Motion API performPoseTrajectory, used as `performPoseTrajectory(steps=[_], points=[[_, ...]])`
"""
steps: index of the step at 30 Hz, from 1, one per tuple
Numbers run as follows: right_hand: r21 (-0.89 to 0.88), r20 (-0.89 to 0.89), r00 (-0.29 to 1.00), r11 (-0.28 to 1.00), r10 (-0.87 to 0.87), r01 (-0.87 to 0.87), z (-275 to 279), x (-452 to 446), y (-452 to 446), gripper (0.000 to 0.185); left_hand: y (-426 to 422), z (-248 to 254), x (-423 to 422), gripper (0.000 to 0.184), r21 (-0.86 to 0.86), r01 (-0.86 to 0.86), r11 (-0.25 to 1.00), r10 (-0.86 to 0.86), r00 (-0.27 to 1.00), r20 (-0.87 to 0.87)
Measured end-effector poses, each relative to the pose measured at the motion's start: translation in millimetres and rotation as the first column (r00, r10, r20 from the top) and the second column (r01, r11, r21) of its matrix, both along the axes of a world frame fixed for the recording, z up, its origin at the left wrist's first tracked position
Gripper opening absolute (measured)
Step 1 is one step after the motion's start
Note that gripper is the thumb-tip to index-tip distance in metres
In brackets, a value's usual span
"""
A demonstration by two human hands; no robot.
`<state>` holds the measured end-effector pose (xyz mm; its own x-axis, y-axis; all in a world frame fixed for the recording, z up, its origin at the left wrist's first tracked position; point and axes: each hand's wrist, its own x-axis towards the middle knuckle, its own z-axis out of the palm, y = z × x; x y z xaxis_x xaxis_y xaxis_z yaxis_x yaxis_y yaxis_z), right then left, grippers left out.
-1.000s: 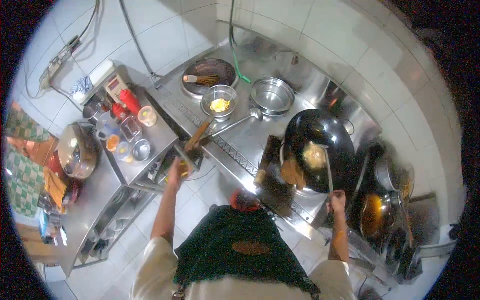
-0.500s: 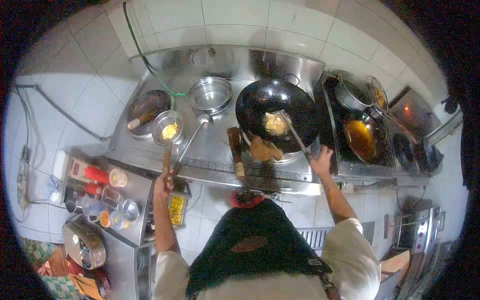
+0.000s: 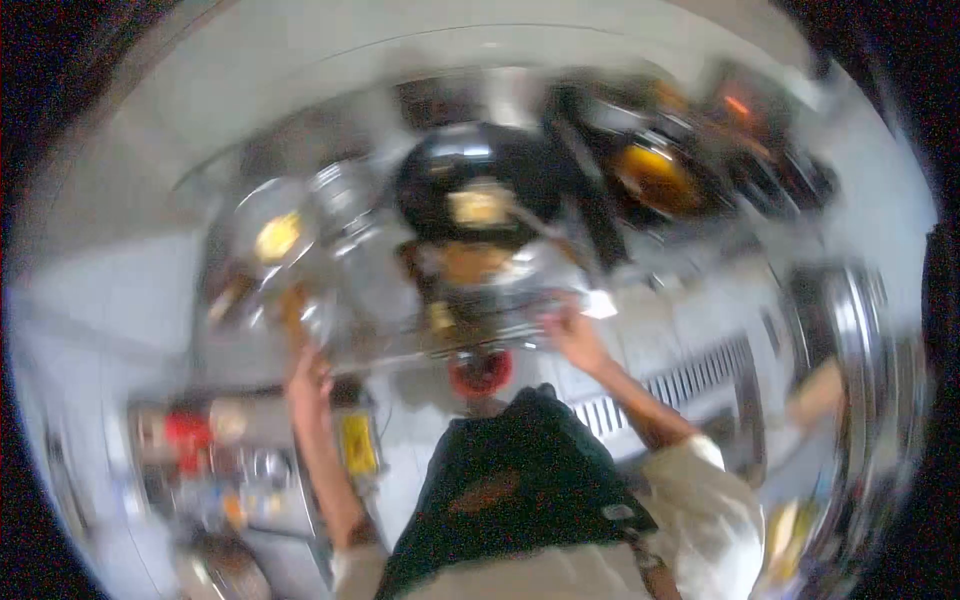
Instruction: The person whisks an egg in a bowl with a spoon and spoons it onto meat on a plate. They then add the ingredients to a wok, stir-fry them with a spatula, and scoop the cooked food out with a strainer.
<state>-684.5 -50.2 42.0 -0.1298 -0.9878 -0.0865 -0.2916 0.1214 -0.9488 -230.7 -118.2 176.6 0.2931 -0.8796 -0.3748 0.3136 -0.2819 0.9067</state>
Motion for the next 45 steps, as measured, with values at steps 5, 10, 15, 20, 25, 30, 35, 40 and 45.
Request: performPoseTrajectory(steps=[5, 10, 15, 20, 25, 30, 35, 40, 45], points=[[-0.167, -0.062, 0.983, 0.97, 0.17, -0.178, 68.8, 32.6, 33.0, 0.039, 39.7, 36.9, -91.5, 0.032, -0.137, 0.271, 0.953, -0.273, 0.962, 0.005], [-0.14, 0.058, 0.995, 0.987, 0.086, -0.078, 100.2, 1.3, 85.1, 0.059, 67.3, 44.6, -208.6, 0.03, -0.084, 0.649, 0.756, -0.636, 0.759, 0.141], [-0.173, 0.585, 0.784, 0.913, -0.207, 0.37, 108.3, -46.8, 141.5, 0.075, 138.0, 36.7, -344.5, 0.023, -0.326, 0.862, 0.388, -0.624, 0.506, 0.596], [-0.238, 0.797, 0.466, 0.51, -0.384, 0.827, 109.3, -113.5, 216.1, 0.049, 208.7, 34.0, -488.4, 0.028, 0.014, 0.99, -0.137, -0.991, -0.137, 0.007], [0.12, 0.85, -0.047, 0.106, -0.525, 0.987, 104.0, -152.8, 379.3, 0.031, 249.6, 8.8, -550.4, 0.046, 0.016, 0.689, -0.725, -0.684, -0.722, 0.105], [0.277, 0.66, -0.413, -0.309, -0.628, 0.91, 105.5, -123.2, 546.9, 0.028, 243.7, -22.6, -575.3, 0.033, 0.103, 0.649, -0.754, -0.633, -0.759, 0.152], [0.212, 0.405, -0.627, -0.599, -0.665, 0.772, 96.7, -83.7, 684.7, 0.021, 221.5, -61.6, -577.4, 0.027, 0.186, 0.723, -0.666, -0.708, -0.69, 0.147], [0.244, 0.207, -0.785, -0.747, -0.584, 0.619, 70.3, -62.1, 766.6, 0.015, 217.6, -75.9, -574.9, 0.028, 0.193, 0.723, -0.663, -0.707, -0.69, 0.155], [0.244, -0.229, -0.737, -0.77, -0.636, 0.589, 22.3, -41.7, 839.0, 0.022, 220.1, -72.4, -578.7, 0.029, 0.183, 0.707, -0.683, -0.68, -0.707, 0.194]])
